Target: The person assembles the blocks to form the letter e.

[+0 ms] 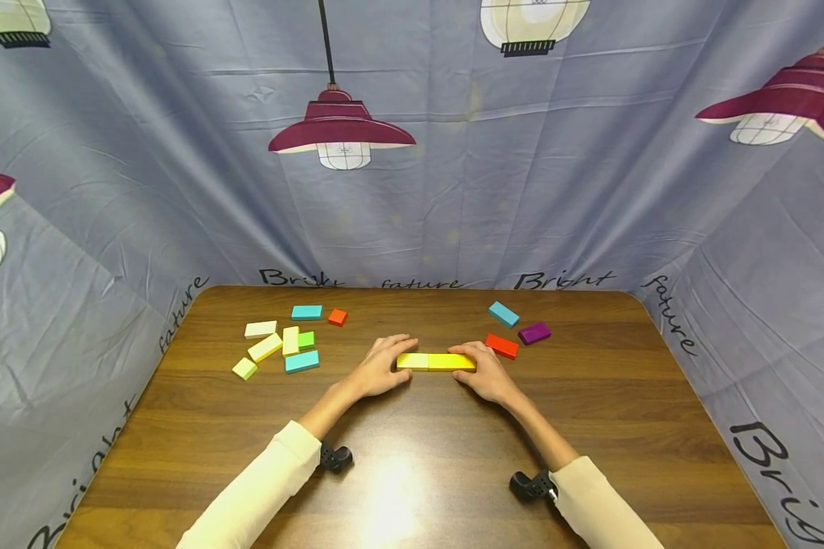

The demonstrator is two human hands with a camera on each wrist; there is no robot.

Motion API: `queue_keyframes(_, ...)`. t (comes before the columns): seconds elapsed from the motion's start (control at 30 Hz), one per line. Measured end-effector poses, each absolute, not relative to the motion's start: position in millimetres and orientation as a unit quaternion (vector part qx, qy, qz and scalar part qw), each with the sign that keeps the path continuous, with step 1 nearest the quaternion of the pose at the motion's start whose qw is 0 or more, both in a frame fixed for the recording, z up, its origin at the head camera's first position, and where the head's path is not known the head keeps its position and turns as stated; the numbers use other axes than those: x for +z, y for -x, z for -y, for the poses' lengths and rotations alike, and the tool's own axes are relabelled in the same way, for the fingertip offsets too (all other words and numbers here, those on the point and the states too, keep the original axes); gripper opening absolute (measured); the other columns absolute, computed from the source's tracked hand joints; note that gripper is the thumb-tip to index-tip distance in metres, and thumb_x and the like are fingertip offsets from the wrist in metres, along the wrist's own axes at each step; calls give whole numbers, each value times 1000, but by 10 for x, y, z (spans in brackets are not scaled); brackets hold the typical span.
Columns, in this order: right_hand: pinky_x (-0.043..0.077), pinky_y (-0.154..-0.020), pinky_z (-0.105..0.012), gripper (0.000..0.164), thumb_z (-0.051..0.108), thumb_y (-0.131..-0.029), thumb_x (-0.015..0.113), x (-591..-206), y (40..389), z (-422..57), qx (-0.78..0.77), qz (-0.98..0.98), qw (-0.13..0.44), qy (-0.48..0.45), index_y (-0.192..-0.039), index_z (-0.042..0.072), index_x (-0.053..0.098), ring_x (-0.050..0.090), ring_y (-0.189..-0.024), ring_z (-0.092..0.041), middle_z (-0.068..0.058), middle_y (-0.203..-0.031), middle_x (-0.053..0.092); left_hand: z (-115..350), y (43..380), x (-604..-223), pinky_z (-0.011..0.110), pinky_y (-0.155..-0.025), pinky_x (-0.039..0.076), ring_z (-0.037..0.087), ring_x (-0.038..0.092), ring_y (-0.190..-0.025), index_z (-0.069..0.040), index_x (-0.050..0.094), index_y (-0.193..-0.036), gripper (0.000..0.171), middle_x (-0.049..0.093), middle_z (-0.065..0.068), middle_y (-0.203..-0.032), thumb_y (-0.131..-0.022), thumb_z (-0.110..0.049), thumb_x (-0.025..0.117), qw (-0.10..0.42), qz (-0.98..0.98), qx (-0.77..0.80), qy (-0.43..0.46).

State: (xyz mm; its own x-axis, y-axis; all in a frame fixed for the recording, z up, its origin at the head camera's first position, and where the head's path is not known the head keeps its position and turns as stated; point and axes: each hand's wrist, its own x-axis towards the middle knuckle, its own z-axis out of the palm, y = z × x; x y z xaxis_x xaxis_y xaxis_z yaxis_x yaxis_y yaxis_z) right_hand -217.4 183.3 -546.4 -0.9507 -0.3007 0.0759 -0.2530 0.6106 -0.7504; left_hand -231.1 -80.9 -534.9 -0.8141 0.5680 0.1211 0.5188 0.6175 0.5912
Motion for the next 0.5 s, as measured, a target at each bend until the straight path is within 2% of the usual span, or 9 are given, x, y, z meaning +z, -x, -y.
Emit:
queue_keyframes(0.17, 38, -99, -54, 42, 4, -86, 76, -5489, 2176, -1837, -411, -898, 24, 154, -127, 5, 67, 47, -118, -35, -16, -126, 57, 780, 2211, -5305, 53, -113, 28, 34, 32, -143, -7, 41, -152, 62, 35, 15, -157, -96, -21, 65, 32, -914, 242, -322)
queue_keyframes(0.33, 39, -99, -53, 42, 3, -85, 76, -5498, 2183, -1835, -413, -897, 16, 159, -126, 5, 67, 47, -117, -35, -16, -125, 58, 704, 2079, -5274, 48, -116, 24, 30, 26, -146, -4, 36, -154, 62, 30, 15, -160, -101, -27, 59, 23, -923, 145, -355)
queue_keyframes(0.5, 39, -99, -53, 42, 3, -85, 76, -5497, 2185, -1833, -416, -895, 16, 158, -126, 6, 68, 47, -116, -35, -16, -125, 57, 623, 1969, -5276, 43, -119, 18, 25, 20, -149, -4, 30, -156, 63, 23, 12, -163, -106, -36, 48, 40, -931, 79, -353)
